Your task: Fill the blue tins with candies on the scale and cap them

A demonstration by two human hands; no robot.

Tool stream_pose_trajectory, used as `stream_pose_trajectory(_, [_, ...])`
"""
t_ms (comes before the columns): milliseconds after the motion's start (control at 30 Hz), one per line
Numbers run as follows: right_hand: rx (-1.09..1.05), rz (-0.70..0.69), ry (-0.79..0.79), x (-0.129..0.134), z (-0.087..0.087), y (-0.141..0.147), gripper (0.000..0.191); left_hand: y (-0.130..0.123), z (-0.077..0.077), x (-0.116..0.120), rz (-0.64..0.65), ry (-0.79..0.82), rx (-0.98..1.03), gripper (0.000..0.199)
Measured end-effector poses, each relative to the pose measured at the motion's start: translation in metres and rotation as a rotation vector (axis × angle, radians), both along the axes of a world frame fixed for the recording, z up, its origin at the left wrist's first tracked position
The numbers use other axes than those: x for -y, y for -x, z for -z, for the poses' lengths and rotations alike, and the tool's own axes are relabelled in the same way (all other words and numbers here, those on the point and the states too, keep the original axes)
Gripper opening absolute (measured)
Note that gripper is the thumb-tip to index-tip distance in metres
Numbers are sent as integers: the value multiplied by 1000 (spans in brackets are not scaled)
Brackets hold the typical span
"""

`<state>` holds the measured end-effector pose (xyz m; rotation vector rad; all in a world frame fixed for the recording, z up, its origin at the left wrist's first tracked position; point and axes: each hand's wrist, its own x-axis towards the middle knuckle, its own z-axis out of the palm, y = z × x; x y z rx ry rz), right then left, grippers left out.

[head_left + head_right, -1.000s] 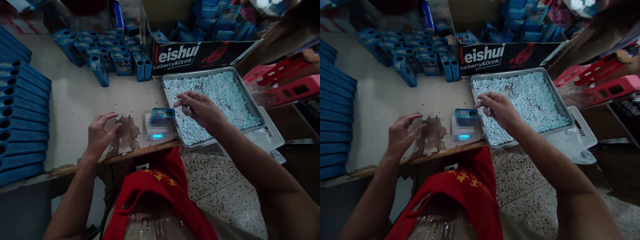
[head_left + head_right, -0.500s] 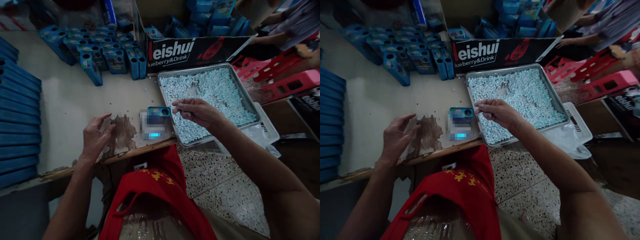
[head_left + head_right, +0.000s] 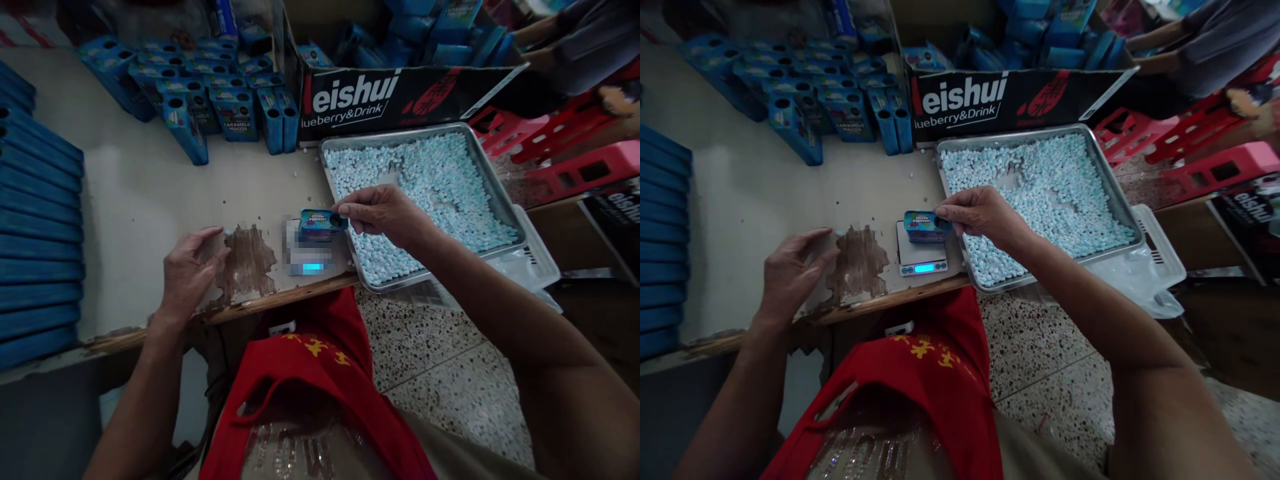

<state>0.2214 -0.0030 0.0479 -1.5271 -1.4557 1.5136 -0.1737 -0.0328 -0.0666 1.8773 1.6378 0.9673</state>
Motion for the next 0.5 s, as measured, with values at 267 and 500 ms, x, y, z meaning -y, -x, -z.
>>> stream_pose_trajectory(267, [59, -85, -140, 8, 0, 3, 29, -5, -6, -2, -11, -138, -11, 35])
stream_pose_trajectory(500, [58, 15, -227, 10, -4, -3, 30, -8, -10, -4, 2, -121, -38, 31])
